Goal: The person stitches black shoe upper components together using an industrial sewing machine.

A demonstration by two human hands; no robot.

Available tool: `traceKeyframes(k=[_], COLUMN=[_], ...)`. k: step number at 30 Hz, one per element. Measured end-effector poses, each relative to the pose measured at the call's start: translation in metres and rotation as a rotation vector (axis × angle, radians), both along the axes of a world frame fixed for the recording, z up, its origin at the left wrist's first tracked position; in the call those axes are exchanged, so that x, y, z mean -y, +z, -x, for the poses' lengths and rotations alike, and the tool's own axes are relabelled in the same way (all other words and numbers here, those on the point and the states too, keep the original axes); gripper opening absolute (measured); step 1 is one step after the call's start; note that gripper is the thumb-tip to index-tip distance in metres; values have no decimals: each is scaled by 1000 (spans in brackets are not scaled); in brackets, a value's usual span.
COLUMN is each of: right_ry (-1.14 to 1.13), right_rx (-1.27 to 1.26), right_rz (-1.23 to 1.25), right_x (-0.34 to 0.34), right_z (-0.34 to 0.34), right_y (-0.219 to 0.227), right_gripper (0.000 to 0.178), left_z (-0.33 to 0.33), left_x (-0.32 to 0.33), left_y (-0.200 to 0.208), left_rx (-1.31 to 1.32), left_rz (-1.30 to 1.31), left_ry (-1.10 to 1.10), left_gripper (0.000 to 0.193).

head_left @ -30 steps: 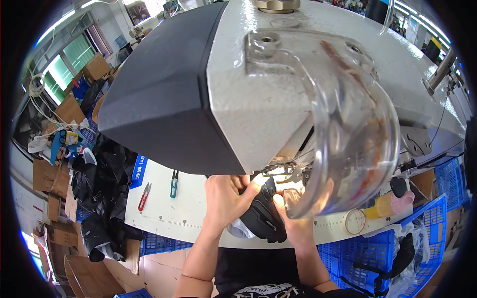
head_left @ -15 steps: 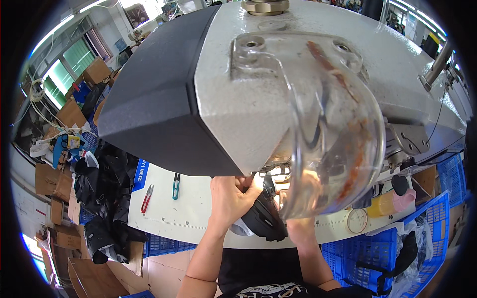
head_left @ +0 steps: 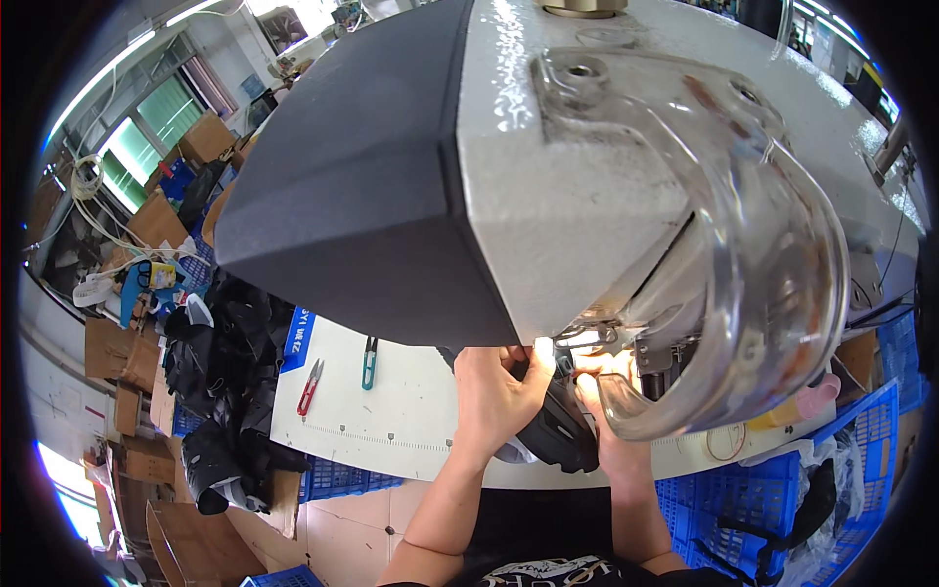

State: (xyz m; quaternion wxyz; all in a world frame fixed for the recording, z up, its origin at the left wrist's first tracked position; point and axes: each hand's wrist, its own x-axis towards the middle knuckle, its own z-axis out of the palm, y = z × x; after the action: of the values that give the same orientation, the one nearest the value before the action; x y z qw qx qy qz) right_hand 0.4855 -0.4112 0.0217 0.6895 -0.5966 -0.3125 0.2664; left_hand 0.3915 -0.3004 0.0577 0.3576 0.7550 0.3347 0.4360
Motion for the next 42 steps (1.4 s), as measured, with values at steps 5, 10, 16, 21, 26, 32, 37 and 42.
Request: traceKeyframes(k=[5, 10, 16, 21, 26, 32, 37, 42], right_ry=[3, -32, 609, 838, 679, 700, 690, 667], right_rx=[-110, 237, 42, -551, -342, -415, -477, -468], right_rz=[-43, 98, 285, 151, 173, 142, 159, 107], right_x=[3, 12, -4, 16, 31, 32, 29, 21], right_z=[0, -6, -31, -14, -5, -11, -10, -2], right_y=[0, 8, -26, 5, 14, 14, 20, 20], right_gripper=[16, 12, 42, 55, 60, 56, 55, 57], left_z=[0, 7, 2, -2, 0, 1, -1, 3], left_x=[0, -1, 22, 19, 17, 25, 21, 5], left_y=[12, 9, 17, 23, 20, 13, 15, 11], left_rx=[-96, -88, -97, -251, -241, 45, 129, 140], left_rz=[59, -107, -173, -187, -131, 19, 56, 150], left_ry=[-38, -10, -24, 21, -14, -72, -114, -175], left_gripper=[13, 19, 45, 42, 32, 25, 28, 23])
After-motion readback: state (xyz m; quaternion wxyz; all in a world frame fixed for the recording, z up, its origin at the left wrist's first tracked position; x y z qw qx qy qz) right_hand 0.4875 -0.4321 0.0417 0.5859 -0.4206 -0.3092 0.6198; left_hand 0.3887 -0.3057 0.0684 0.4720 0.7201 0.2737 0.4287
